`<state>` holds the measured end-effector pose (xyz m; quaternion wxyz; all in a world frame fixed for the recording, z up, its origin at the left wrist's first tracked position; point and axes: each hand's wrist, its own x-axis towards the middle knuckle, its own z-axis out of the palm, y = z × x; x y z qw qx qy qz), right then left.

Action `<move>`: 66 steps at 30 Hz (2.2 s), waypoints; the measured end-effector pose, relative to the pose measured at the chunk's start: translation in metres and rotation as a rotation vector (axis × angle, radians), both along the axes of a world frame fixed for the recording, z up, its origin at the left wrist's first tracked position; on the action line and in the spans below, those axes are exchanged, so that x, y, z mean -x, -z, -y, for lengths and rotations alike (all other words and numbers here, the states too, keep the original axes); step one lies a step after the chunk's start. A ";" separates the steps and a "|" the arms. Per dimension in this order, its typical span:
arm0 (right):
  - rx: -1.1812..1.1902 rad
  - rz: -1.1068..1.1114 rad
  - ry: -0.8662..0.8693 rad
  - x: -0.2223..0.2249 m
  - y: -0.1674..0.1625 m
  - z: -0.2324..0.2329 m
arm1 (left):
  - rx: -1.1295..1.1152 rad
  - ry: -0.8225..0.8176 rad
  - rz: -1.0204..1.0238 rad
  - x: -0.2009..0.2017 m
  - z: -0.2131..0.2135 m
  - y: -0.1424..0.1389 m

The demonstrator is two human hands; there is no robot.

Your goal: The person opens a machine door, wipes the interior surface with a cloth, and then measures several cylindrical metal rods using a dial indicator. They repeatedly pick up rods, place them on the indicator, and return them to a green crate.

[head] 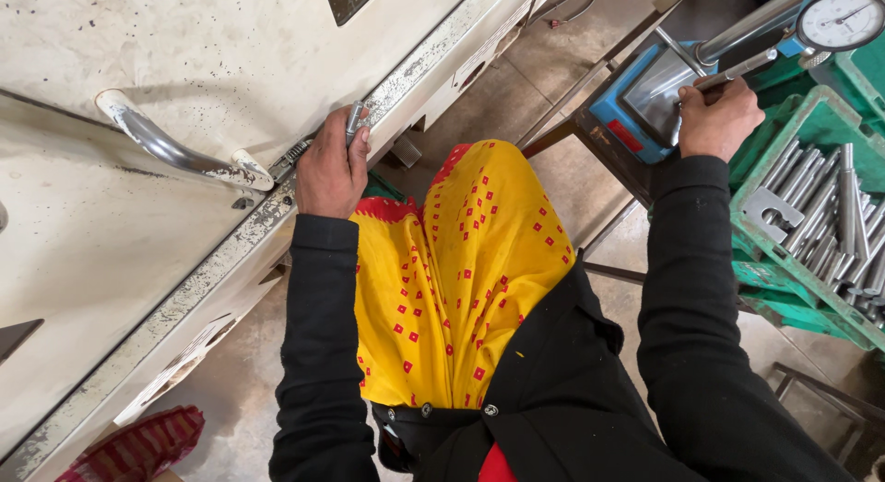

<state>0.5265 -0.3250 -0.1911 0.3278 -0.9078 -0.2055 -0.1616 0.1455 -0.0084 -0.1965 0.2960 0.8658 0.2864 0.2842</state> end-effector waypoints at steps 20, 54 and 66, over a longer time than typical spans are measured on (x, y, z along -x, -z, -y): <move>-1.224 -0.820 -0.270 0.112 -0.019 0.028 | -0.041 -0.014 0.106 0.006 0.003 -0.016; -1.153 -1.008 -0.016 0.210 -0.048 0.201 | -0.192 0.992 -0.351 -0.281 0.287 -0.072; -0.642 -0.726 -0.032 0.193 -0.067 0.206 | 1.501 0.425 0.082 -0.166 0.251 -0.045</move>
